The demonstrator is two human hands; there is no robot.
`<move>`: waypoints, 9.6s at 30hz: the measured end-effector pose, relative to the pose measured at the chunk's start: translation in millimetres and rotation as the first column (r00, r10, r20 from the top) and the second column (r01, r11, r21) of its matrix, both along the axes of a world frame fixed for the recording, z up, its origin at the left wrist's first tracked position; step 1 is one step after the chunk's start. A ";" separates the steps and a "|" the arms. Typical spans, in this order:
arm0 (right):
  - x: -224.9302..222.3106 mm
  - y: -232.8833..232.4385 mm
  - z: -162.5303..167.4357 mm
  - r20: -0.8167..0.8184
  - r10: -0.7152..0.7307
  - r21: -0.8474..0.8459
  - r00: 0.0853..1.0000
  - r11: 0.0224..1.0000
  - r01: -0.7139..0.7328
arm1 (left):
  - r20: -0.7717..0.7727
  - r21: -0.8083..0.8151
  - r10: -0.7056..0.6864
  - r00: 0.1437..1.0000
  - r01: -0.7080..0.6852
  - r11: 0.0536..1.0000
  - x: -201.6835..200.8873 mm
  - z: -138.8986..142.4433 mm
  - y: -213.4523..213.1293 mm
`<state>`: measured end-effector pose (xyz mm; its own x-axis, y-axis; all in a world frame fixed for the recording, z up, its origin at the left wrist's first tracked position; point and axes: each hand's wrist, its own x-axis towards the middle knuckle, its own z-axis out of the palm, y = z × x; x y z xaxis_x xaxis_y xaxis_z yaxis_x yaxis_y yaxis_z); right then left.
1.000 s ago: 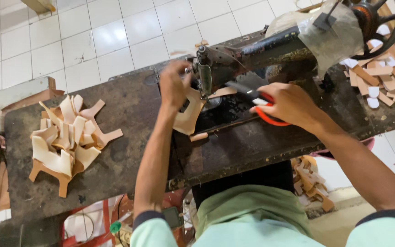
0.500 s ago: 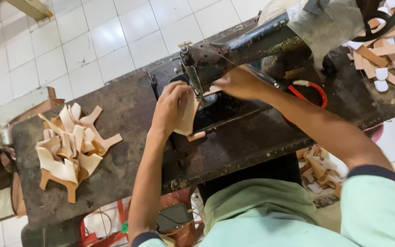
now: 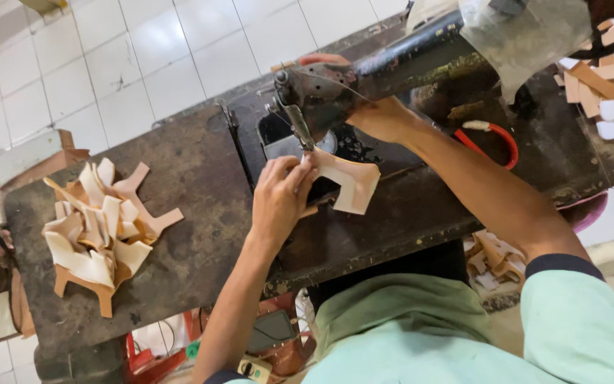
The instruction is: The person uses a sewing machine to stitch beige shoe parts, inserting white inserts into the pieces before sewing. They guide the parts under the needle, sew along the edges, and trim excess thread with scissors.
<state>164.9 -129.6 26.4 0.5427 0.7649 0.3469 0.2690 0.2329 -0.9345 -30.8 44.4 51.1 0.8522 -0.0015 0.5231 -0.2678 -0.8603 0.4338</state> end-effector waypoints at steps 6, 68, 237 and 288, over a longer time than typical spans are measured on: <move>2.8 -6.3 -29.9 -0.015 -0.177 -0.309 0.984 0.937 0.164 | -0.027 -0.006 0.044 0.999 -0.044 0.999 -1.6 -1.3 -3.0; -2.7 -2.2 -13.7 -0.036 -0.249 -0.429 0.968 0.879 0.210 | -0.040 -0.150 0.007 0.999 -0.013 0.989 19.8 -7.2 11.6; -21.1 -7.7 4.3 -0.025 -0.057 -0.254 0.998 0.966 0.049 | -0.059 0.303 0.318 0.946 -0.287 0.909 -12.3 -3.2 -17.4; -53.0 -19.9 15.6 0.823 0.089 -0.306 0.561 0.901 0.306 | -0.246 -0.188 -0.047 0.968 0.000 0.982 8.0 -7.8 12.8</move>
